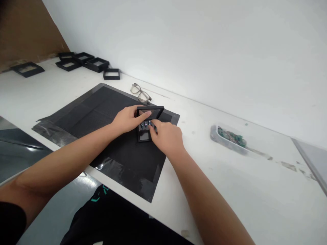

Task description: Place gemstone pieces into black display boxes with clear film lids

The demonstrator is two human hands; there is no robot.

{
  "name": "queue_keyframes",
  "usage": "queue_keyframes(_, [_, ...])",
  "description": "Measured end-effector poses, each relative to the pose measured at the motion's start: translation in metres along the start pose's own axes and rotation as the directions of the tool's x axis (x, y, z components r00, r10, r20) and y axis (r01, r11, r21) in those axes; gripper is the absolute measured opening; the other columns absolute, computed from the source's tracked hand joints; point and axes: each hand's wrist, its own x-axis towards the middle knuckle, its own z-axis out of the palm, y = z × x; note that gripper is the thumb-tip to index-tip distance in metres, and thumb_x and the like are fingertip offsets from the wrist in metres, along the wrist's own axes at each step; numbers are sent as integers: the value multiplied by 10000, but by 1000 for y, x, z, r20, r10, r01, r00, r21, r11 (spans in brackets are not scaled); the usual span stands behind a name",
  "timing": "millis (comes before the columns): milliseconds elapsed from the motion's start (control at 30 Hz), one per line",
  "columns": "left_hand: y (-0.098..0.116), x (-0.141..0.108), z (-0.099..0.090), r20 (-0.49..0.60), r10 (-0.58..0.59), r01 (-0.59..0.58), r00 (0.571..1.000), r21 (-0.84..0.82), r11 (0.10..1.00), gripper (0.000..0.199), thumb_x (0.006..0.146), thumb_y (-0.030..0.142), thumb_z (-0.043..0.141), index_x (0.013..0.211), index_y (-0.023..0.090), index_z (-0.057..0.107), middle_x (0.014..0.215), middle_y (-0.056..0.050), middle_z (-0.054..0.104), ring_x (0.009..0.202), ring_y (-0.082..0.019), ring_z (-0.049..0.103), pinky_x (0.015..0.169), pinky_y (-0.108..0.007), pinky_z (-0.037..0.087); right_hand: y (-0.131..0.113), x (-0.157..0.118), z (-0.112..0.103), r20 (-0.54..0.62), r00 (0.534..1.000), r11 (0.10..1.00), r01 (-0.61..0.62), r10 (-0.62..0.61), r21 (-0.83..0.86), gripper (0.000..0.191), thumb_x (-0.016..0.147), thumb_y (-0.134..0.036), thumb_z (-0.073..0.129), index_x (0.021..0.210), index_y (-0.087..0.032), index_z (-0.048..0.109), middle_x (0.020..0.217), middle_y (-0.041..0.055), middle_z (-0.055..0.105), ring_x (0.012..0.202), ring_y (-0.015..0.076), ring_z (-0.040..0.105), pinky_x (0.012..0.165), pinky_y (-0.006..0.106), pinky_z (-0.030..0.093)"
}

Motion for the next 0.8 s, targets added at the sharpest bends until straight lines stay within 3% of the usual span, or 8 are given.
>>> queue_keyframes(133, [0,0,-4,-35,21,-21,999,6,1000,533,904,689,488,1180,291,710,970,-12,769,877,-228,709,793,-354,549,40,-27,-36,-119,982,989,-144,145,15,372,969,-469,485,1138,-266,746,730,41,734,687,234,668,572,308,365])
queue_keyframes(233, [1,-4,-8,-113,99,-103,989,-28,994,529,901,644,546,1286,299,658,1152,-16,756,1039,-234,705,907,-369,559,107,-59,-57,-447,788,880,-474,424,-1,374,903,-578,540,1074,-309,737,800,60,727,676,248,659,586,372,415])
queue_keyframes(267, [3,-6,-9,-178,164,-175,970,-51,983,515,904,610,569,1290,279,654,1221,-27,738,1120,-233,687,977,-372,546,131,-70,-60,-453,776,868,-497,440,-9,406,900,-631,525,1090,-332,723,894,76,745,758,281,684,625,417,443])
queue_keyframes(367, [10,-18,-11,-440,395,-474,807,-83,876,385,935,450,599,1237,222,667,1361,-73,664,1298,-215,602,1154,-372,453,184,-96,-55,-249,907,934,-357,340,-27,524,828,-647,616,1184,-270,688,1293,167,689,1205,439,607,829,551,488])
queue_keyframes(433, [17,-30,-8,-532,506,-628,679,-65,775,287,957,358,568,1184,222,678,1360,-89,653,1283,-208,607,1141,-381,467,197,-107,-46,-164,944,955,-295,287,-21,389,834,-576,638,1091,-297,726,1308,123,699,1309,395,555,962,513,477])
queue_keyframes(633, [38,-58,11,-182,968,-978,172,87,190,218,920,436,609,1022,274,713,1140,-3,773,1058,-159,719,913,-302,578,185,-105,-32,-154,947,958,-285,282,-1,302,854,-391,556,1068,-225,691,1073,128,757,951,357,687,812,520,508])
queue_keyframes(700, [41,-60,16,-125,983,-987,135,75,145,207,923,439,610,974,274,725,1113,8,784,1015,-151,733,880,-292,583,183,-100,-34,-158,940,952,-304,303,13,370,839,-346,557,1155,-191,669,1047,149,755,899,356,684,770,501,502])
queue_keyframes(800, [41,-60,17,-115,976,-981,187,27,191,159,915,378,622,980,274,723,1080,9,790,981,-152,737,865,-299,583,177,-105,-39,-138,946,955,-286,294,72,299,875,-283,501,1083,-211,703,1100,122,754,935,319,693,753,445,515])
